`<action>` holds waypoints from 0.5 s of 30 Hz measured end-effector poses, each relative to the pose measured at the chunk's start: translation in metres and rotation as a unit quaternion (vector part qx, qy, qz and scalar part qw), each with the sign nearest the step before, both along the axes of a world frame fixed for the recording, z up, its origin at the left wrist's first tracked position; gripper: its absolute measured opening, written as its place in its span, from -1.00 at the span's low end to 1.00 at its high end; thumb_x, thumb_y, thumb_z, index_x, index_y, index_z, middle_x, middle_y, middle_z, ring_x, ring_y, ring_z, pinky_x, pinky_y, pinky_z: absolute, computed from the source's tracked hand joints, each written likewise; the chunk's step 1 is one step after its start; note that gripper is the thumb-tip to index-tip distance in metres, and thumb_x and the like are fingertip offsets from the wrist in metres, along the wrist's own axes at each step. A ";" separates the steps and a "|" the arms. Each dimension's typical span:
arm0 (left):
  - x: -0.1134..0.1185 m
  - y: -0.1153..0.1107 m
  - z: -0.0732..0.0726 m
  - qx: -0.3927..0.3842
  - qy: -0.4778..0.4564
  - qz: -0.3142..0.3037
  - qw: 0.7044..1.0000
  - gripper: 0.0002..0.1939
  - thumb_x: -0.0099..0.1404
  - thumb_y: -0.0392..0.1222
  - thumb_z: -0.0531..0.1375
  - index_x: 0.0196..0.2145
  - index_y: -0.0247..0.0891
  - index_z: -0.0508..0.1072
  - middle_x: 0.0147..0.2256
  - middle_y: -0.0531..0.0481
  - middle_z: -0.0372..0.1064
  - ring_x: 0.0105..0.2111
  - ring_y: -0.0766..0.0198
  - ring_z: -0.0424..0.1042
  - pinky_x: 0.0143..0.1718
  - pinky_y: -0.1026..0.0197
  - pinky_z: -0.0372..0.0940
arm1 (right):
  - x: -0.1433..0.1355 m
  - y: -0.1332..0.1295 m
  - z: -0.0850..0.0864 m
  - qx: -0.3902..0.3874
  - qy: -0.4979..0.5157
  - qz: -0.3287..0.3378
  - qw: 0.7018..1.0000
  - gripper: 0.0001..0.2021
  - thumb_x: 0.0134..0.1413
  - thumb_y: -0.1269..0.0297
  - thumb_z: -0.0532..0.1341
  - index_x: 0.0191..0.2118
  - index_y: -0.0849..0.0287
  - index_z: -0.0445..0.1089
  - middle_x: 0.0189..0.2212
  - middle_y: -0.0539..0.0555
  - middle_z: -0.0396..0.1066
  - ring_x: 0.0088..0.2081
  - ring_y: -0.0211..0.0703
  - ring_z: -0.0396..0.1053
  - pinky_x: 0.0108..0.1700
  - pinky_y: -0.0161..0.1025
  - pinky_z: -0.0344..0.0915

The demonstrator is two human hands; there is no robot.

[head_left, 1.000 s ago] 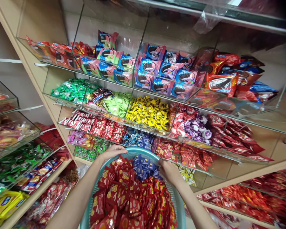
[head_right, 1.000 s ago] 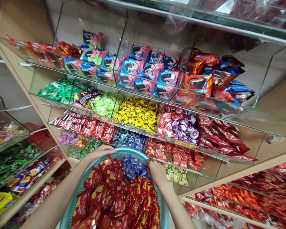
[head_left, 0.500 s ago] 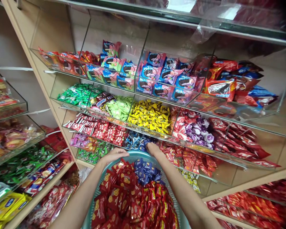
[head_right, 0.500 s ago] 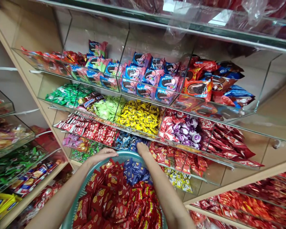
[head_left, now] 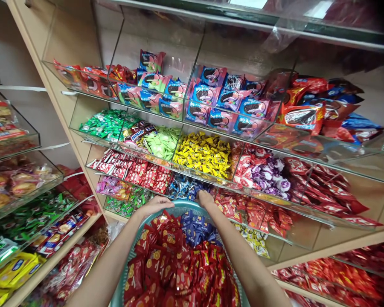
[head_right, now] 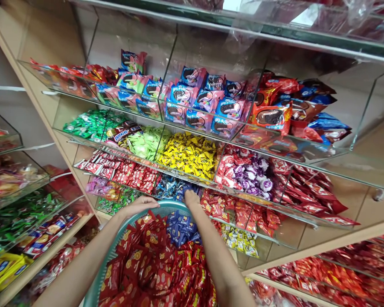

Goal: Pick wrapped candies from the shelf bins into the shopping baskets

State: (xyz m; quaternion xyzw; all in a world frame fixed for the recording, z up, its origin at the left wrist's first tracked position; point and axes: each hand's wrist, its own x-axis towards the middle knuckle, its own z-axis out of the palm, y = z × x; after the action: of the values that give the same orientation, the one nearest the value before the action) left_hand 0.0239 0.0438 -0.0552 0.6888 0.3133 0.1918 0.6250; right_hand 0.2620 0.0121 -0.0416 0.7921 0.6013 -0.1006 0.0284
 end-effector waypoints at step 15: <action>0.000 -0.001 -0.001 -0.017 -0.002 0.011 1.000 -0.56 -0.05 0.11 0.20 -0.36 -0.34 0.49 -0.37 -0.06 0.43 -0.36 0.24 0.35 -0.32 0.30 0.17 | -0.011 -0.015 0.008 0.056 -0.059 0.001 0.997 -0.74 0.06 0.48 -0.03 -0.14 0.25 0.29 -0.20 0.24 0.34 -0.16 -0.08 0.33 -0.20 -0.23 0.19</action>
State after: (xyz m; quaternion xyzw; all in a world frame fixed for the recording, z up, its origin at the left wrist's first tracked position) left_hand 0.0235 0.0432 -0.0561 0.6744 0.3228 0.1945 0.6350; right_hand 0.2512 -0.0030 -0.0334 0.7967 0.6038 -0.0200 0.0192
